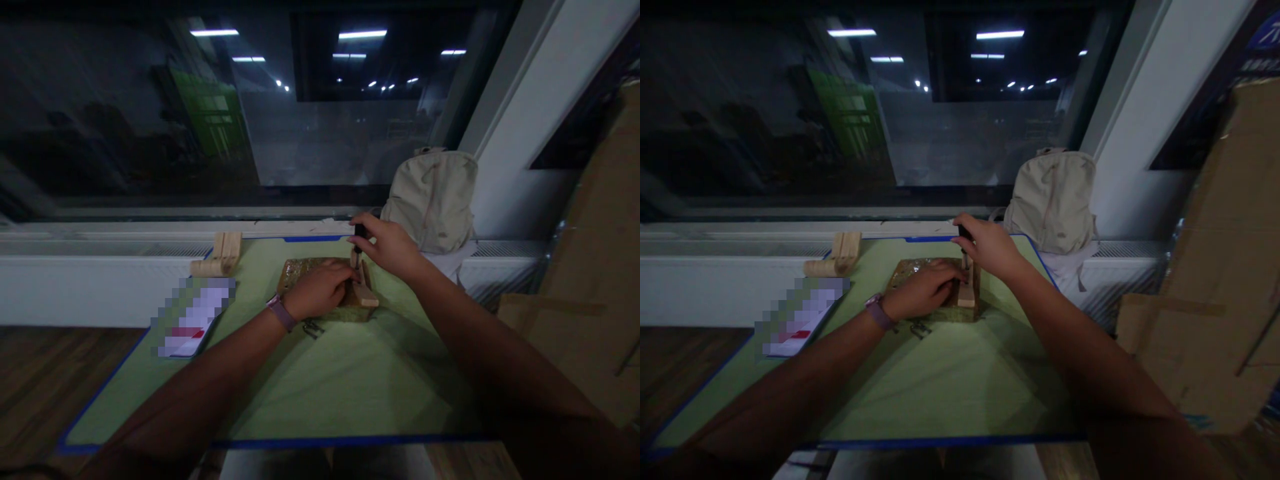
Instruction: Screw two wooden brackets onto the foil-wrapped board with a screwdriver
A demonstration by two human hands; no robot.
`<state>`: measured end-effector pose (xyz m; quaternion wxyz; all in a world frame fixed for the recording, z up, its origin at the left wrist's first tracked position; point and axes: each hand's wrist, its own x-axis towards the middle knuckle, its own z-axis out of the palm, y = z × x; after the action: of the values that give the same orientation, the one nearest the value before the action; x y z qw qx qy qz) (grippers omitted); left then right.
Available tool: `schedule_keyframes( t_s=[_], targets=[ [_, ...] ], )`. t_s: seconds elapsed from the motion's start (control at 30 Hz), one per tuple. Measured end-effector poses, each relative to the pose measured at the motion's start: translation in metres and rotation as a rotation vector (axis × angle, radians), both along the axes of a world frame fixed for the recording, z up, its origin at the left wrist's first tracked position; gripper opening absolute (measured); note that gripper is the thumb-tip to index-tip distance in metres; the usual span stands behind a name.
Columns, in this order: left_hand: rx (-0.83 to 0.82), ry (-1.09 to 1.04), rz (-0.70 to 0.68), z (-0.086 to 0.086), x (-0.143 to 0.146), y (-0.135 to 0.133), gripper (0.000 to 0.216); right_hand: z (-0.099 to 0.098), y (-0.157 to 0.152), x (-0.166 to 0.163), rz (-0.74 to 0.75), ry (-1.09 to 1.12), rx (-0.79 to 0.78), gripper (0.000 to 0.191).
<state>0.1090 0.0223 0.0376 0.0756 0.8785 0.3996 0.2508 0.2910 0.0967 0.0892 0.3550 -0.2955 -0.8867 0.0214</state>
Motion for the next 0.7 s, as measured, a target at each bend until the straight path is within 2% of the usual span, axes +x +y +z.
schedule_keyframes(
  t_s=[0.07, 0.13, 0.2, 0.27, 0.37, 0.53, 0.63, 0.7],
  targets=[
    [0.018, 0.003, -0.011, -0.001, 0.000, 0.001, 0.035, -0.002, -0.001, -0.003, -0.107, -0.026, 0.072, 0.030],
    [0.032, 0.007, -0.017, -0.001, 0.000, 0.001, 0.036, -0.002, -0.002, -0.004, -0.153, -0.040, 0.112, 0.031],
    [0.035, 0.011, -0.020, 0.000, 0.001, 0.001, 0.036, 0.000, -0.003, -0.003, -0.110, -0.028, 0.124, 0.031],
    [0.033, 0.010, -0.017, 0.001, 0.001, 0.000, 0.035, 0.004, -0.004, -0.002, -0.006, 0.018, 0.105, 0.033],
    [0.024, 0.010, -0.007, 0.003, 0.001, -0.002, 0.035, 0.009, -0.003, 0.001, 0.110, 0.103, 0.016, 0.030],
    [0.029, 0.009, -0.015, 0.004, 0.001, -0.002, 0.036, 0.008, 0.002, 0.004, 0.128, 0.224, -0.127, 0.019],
    [0.035, 0.018, -0.010, 0.004, 0.001, -0.002, 0.036, 0.006, 0.004, 0.003, 0.074, 0.230, -0.028, 0.011],
    [0.033, 0.031, -0.016, 0.004, 0.001, -0.001, 0.036, 0.004, 0.004, 0.002, 0.024, 0.217, 0.067, 0.013]
  ],
)
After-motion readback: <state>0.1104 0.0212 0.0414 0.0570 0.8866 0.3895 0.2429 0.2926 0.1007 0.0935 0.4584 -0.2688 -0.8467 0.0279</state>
